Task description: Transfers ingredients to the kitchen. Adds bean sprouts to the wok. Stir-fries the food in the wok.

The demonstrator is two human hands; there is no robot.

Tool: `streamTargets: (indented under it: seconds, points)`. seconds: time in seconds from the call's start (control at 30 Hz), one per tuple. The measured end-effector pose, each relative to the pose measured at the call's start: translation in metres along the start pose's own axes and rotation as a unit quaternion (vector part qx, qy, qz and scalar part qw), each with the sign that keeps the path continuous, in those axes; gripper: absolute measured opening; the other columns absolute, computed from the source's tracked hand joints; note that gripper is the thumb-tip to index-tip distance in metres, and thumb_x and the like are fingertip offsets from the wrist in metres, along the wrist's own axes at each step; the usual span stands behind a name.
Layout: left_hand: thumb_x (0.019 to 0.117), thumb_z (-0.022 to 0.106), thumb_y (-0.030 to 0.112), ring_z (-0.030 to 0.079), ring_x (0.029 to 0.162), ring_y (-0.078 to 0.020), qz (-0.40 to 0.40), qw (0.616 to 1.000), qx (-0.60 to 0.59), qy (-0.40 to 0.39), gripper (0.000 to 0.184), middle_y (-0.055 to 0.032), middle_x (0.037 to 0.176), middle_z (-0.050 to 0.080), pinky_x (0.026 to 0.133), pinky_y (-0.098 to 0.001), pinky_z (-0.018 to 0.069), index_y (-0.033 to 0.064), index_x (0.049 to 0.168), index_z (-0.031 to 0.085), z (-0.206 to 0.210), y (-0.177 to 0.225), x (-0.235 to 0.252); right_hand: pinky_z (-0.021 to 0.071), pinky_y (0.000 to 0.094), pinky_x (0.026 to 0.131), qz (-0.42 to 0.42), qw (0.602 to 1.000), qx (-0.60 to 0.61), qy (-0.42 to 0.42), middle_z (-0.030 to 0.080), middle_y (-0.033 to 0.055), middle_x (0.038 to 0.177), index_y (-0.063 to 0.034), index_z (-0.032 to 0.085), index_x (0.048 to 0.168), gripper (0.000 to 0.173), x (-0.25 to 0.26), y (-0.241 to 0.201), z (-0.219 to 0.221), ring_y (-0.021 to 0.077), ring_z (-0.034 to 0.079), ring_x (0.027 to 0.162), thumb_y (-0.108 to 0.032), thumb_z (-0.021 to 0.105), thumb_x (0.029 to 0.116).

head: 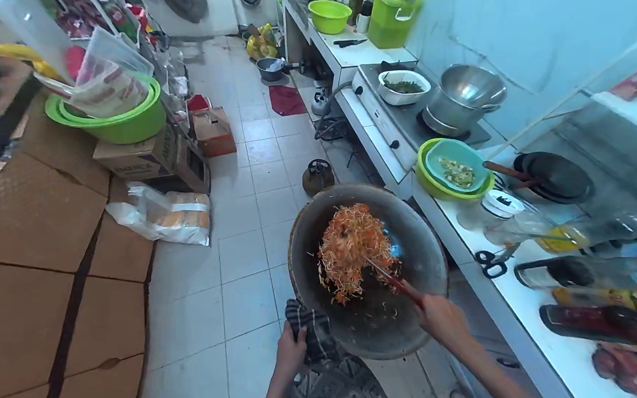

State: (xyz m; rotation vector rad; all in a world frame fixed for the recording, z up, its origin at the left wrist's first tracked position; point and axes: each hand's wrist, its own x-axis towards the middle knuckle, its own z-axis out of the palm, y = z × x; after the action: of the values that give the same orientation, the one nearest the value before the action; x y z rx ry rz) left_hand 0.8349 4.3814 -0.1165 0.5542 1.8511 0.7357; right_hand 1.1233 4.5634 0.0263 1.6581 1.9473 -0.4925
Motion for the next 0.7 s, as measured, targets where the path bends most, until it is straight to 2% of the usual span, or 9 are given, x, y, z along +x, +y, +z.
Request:
streamTargets:
  seconds: [0.03,0.07,0.13,0.2,0.27,0.4,0.5,0.6,0.7]
  points:
    - [0.1038,0.059,0.017,0.066,0.118,-0.0325,0.000,1.000,0.000,0.000,0.050,-0.0247,0.125,0.066,0.105,-0.0494,0.0498,-0.0051,0.146,0.043,0.000,-0.001,0.001,0.0531,0.0644,0.087,0.006,1.000,-0.006,-0.021,0.073,0.0197,0.115,-0.0400,0.044,0.156,0.057,-0.007,0.012,-0.010,0.0435,0.069,0.107,-0.027,0.055,0.1013]
    - [0.1036,0.060,0.017,0.066,0.118,-0.0323,0.002,1.000,-0.001,-0.002,0.050,-0.0248,0.125,0.066,0.105,-0.0490,0.0498,-0.0053,0.145,0.043,-0.001,-0.001,0.002,0.0522,0.0652,0.090,0.011,0.999,-0.005,-0.049,0.071,0.0204,0.119,-0.0330,0.053,0.151,0.052,-0.012,0.024,-0.019,0.0437,0.067,0.111,-0.027,0.058,0.0999]
    - [0.1034,0.060,0.016,0.066,0.119,-0.0317,0.003,1.000,0.002,-0.008,0.050,-0.0248,0.126,0.065,0.106,-0.0481,0.0495,-0.0057,0.145,0.043,-0.002,-0.001,0.003,0.0516,0.0650,0.092,0.012,0.990,-0.001,-0.138,0.070,0.0230,0.118,-0.0130,0.068,0.130,0.035,-0.012,0.039,-0.035,0.0433,0.067,0.111,-0.028,0.062,0.0990]
    - [0.1037,0.059,0.016,0.065,0.120,-0.0319,0.003,1.000,0.007,-0.015,0.051,-0.0249,0.128,0.065,0.107,-0.0480,0.0487,-0.0058,0.146,0.042,-0.003,0.000,0.002,0.0559,0.0569,0.086,-0.001,0.969,0.006,-0.248,0.071,0.0215,0.108,-0.0061,0.068,0.126,0.037,-0.008,0.032,-0.042,0.0363,0.071,0.094,-0.034,0.058,0.1035]
    - [0.1035,0.059,0.015,0.065,0.121,-0.0328,0.005,1.000,0.007,-0.011,0.052,-0.0257,0.128,0.065,0.107,-0.0484,0.0483,-0.0066,0.146,0.041,-0.003,0.001,0.000,0.0545,0.0504,0.078,-0.006,0.955,0.083,-0.283,0.070,0.0187,0.098,-0.0062,0.064,0.131,0.043,0.006,0.002,-0.028,0.0294,0.067,0.080,-0.038,0.053,0.1056]
    - [0.1041,0.059,0.017,0.065,0.119,-0.0321,0.016,1.000,-0.003,-0.010,0.049,-0.0247,0.126,0.066,0.106,-0.0483,0.0493,-0.0054,0.144,0.044,-0.001,0.000,0.001,0.0564,0.0426,0.071,0.026,0.943,0.286,-0.168,0.069,0.0153,0.100,-0.0087,0.059,0.138,0.043,0.077,-0.055,0.025,0.0238,0.067,0.075,-0.035,0.047,0.1067]
    - [0.1043,0.060,0.019,0.066,0.119,-0.0302,0.027,0.999,-0.011,-0.018,0.048,-0.0238,0.126,0.066,0.106,-0.0470,0.0496,-0.0049,0.143,0.046,-0.005,-0.001,-0.002,0.0568,0.0475,0.081,0.035,0.935,0.348,-0.062,0.070,0.0186,0.112,-0.0117,0.057,0.145,0.044,0.092,-0.059,0.043,0.0292,0.070,0.088,-0.035,0.047,0.1084]
    - [0.1034,0.061,0.018,0.068,0.113,-0.0307,0.028,0.999,-0.018,-0.007,0.047,-0.0236,0.121,0.068,0.103,-0.0480,0.0520,-0.0052,0.142,0.047,-0.006,-0.001,-0.001,0.0518,0.0565,0.100,0.017,0.957,0.289,0.019,0.070,0.0191,0.124,-0.0183,0.052,0.152,0.047,0.057,-0.043,0.039,0.0364,0.069,0.112,-0.033,0.049,0.1074]
    - [0.1033,0.060,0.018,0.068,0.113,-0.0315,0.018,1.000,-0.010,-0.005,0.047,-0.0235,0.120,0.068,0.103,-0.0492,0.0514,-0.0048,0.142,0.047,-0.004,-0.002,0.000,0.0543,0.0588,0.091,0.036,0.979,0.182,0.080,0.075,0.0177,0.111,-0.0297,0.042,0.159,0.055,0.013,-0.032,0.057,0.0383,0.072,0.101,-0.030,0.053,0.1045]
